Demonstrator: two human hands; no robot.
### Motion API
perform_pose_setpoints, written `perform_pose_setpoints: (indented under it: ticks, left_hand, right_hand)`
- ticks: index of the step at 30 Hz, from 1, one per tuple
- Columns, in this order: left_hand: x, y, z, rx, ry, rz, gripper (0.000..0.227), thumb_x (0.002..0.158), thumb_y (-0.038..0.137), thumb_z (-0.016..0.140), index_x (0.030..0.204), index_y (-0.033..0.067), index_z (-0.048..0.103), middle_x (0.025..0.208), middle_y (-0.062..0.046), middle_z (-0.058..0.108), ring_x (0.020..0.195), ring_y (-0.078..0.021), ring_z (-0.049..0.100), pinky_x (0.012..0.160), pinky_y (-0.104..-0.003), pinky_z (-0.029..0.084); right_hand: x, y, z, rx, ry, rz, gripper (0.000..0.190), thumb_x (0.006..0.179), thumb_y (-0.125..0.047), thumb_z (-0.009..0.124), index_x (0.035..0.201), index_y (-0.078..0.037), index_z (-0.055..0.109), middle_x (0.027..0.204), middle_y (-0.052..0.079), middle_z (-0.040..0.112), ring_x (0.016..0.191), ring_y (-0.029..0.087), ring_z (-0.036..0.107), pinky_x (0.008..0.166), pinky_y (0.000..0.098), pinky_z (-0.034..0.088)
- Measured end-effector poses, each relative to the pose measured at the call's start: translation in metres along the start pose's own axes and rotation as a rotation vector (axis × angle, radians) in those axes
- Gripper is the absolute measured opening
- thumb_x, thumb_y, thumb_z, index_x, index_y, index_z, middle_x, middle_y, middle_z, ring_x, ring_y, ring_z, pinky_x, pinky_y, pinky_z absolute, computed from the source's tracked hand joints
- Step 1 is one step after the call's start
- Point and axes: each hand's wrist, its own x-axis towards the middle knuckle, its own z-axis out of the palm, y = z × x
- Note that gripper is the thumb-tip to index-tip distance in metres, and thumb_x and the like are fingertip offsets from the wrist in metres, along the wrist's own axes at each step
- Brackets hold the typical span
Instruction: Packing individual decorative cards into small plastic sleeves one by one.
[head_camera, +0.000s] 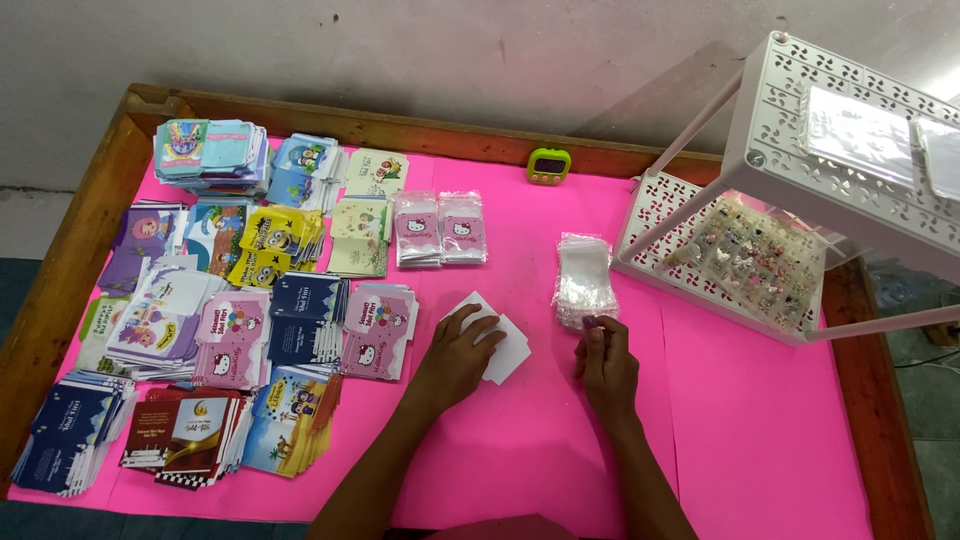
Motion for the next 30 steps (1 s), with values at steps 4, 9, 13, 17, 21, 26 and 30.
perform_pose_setpoints:
  ticks: [4, 9, 13, 17, 21, 26, 30]
  left_hand:
    - [0.000, -0.002, 0.002, 0.001, 0.010, 0.004, 0.025, 0.102, 0.016, 0.060, 0.127, 0.0194, 0.067, 0.136, -0.006, 0.062, 0.145, -0.0331, 0.041, 0.108, -0.051, 0.043]
    - [0.000, -0.002, -0.003, -0.004, 0.014, -0.005, 0.025, 0.103, 0.018, 0.061, 0.127, 0.0195, 0.067, 0.136, -0.006, 0.063, 0.145, -0.0334, 0.040, 0.108, -0.051, 0.043]
    - [0.002, -0.001, -0.009, -0.024, 0.004, -0.017, 0.025, 0.104, 0.020, 0.061, 0.127, 0.0187, 0.067, 0.136, -0.006, 0.063, 0.145, -0.0338, 0.041, 0.108, -0.051, 0.043]
    - [0.002, 0.000, -0.015, -0.044, 0.003, -0.007, 0.025, 0.106, 0.022, 0.059, 0.128, 0.0180, 0.067, 0.137, -0.005, 0.064, 0.145, -0.0325, 0.042, 0.108, -0.051, 0.043]
    - [0.001, -0.001, -0.015, -0.061, -0.017, -0.007, 0.025, 0.105, 0.020, 0.059, 0.128, 0.0188, 0.068, 0.138, -0.004, 0.065, 0.146, -0.0327, 0.042, 0.109, -0.052, 0.043]
    - [0.002, 0.000, -0.012, -0.059, -0.012, -0.002, 0.025, 0.104, 0.019, 0.061, 0.128, 0.0173, 0.069, 0.136, -0.004, 0.066, 0.145, -0.0332, 0.044, 0.108, -0.051, 0.043]
    - [0.003, 0.002, -0.015, -0.054, -0.005, -0.002, 0.024, 0.103, 0.020, 0.063, 0.126, 0.0166, 0.069, 0.136, -0.003, 0.067, 0.145, -0.0324, 0.044, 0.108, -0.051, 0.044]
  right_hand:
    - [0.001, -0.002, 0.000, 0.006, 0.031, -0.019, 0.026, 0.112, -0.029, 0.037, 0.125, -0.010, 0.051, 0.076, 0.006, 0.072, 0.063, 0.022, 0.074, 0.069, 0.0389, 0.057]
    - [0.000, -0.002, 0.000, 0.020, -0.044, 0.037, 0.026, 0.110, -0.031, 0.041, 0.124, -0.013, 0.054, 0.071, 0.007, 0.071, 0.048, 0.022, 0.067, 0.054, 0.0362, 0.054]
    - [0.000, 0.002, 0.001, -0.066, -0.011, -0.036, 0.028, 0.110, -0.035, 0.042, 0.124, -0.014, 0.055, 0.077, 0.007, 0.075, 0.068, 0.028, 0.074, 0.069, 0.0426, 0.056]
    - [-0.005, 0.001, 0.004, -0.106, -0.025, -0.067, 0.025, 0.108, -0.033, 0.047, 0.121, -0.014, 0.056, 0.079, 0.006, 0.077, 0.071, 0.028, 0.075, 0.072, 0.0432, 0.058]
    - [-0.010, -0.006, 0.011, -0.052, -0.027, -0.204, 0.020, 0.100, -0.029, 0.065, 0.115, -0.017, 0.069, 0.083, 0.004, 0.080, 0.072, 0.023, 0.078, 0.069, 0.0361, 0.062]
    - [-0.017, -0.020, 0.025, -0.130, -0.127, -0.340, 0.025, 0.089, -0.032, 0.079, 0.105, -0.014, 0.074, 0.084, 0.007, 0.077, 0.080, 0.027, 0.077, 0.071, 0.0374, 0.064]
    - [-0.019, -0.014, 0.033, -0.205, -0.159, -0.428, 0.021, 0.086, -0.030, 0.083, 0.100, -0.016, 0.076, 0.082, 0.001, 0.070, 0.077, 0.021, 0.075, 0.069, 0.0334, 0.064]
